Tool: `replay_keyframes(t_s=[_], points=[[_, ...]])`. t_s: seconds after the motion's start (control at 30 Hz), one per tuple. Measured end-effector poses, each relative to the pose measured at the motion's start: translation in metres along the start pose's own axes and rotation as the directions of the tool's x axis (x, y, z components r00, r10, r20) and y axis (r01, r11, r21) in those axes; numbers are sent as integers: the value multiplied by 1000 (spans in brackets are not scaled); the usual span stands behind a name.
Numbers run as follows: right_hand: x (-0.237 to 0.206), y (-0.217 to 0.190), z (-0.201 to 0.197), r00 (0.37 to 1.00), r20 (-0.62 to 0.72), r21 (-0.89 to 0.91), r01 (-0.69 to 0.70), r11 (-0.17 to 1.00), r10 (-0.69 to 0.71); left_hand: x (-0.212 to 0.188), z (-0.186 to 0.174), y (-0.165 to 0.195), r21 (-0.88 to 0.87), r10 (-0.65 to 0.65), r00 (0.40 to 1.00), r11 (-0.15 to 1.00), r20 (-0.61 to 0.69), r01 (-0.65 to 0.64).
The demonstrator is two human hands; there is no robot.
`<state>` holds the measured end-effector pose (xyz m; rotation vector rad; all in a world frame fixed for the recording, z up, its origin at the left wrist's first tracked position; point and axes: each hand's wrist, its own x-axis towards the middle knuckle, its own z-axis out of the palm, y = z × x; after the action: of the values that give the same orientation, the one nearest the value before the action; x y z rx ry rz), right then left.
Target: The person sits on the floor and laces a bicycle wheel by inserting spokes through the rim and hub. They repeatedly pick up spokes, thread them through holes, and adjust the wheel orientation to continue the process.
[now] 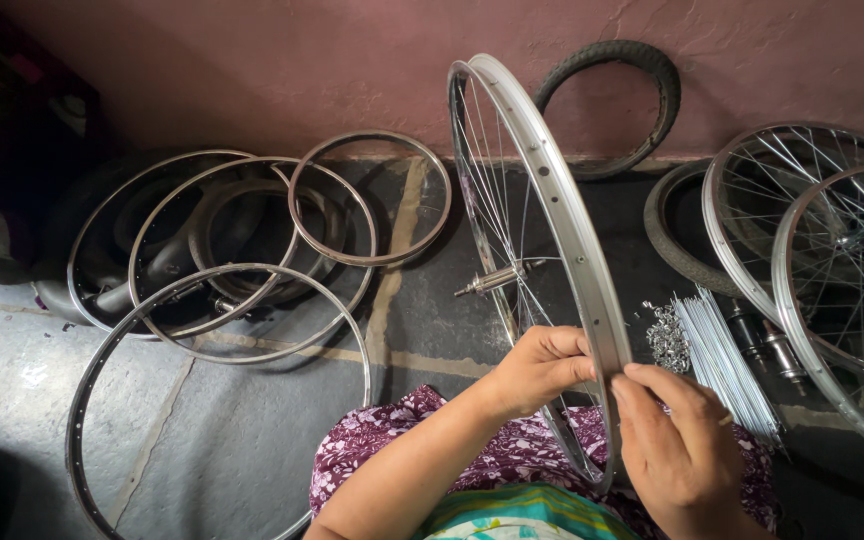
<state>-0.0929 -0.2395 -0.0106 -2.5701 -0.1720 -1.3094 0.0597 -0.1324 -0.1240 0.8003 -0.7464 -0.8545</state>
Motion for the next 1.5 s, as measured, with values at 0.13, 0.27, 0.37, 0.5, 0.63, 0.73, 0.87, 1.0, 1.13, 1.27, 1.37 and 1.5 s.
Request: replay_keyframes(t_s=[0.13,0.27,0.37,0.5,0.63,0.73,0.87,1.0,1.13,1.27,1.37,1.5], points=[[-1,2,7,999,-32,32,-2,999,3,-1,3,4,-57,16,1000,998,-20,-17],[-4,3,10,997,-75,28,10,1000,-8,-1,4,5,-45,32,999,998,-14,-33],[-7,4,10,997,-81,15,17,1000,-16,-2,5,5,-60,45,999,997,-9,-45],[-9,4,12,995,-101,15,25,1000,-24,-3,6,6,-76,62,998,995,-7,-62],[-9,5,12,995,-94,12,18,1000,-17,-4,8,8,-90,46,999,995,-26,-48],[-8,4,11,996,-84,7,24,1000,-24,-4,8,8,-67,53,998,996,-30,-55],[-5,4,10,996,-79,-7,40,999,-41,-2,9,7,-23,78,997,997,-25,-79],[-4,5,11,995,-90,34,48,998,-45,-1,11,8,-22,87,996,996,-22,-88],[-6,4,8,998,-59,25,26,999,-25,-4,11,13,-85,56,998,995,-24,-58],[-6,3,9,997,-70,-1,34,999,-34,-5,11,14,-13,89,996,996,8,-88],[-7,2,8,997,-67,-14,31,999,-32,-3,12,11,-18,103,995,995,9,-103],[-7,3,9,998,-59,-13,14,1000,-14,-2,12,10,62,129,992,990,-5,-129]])
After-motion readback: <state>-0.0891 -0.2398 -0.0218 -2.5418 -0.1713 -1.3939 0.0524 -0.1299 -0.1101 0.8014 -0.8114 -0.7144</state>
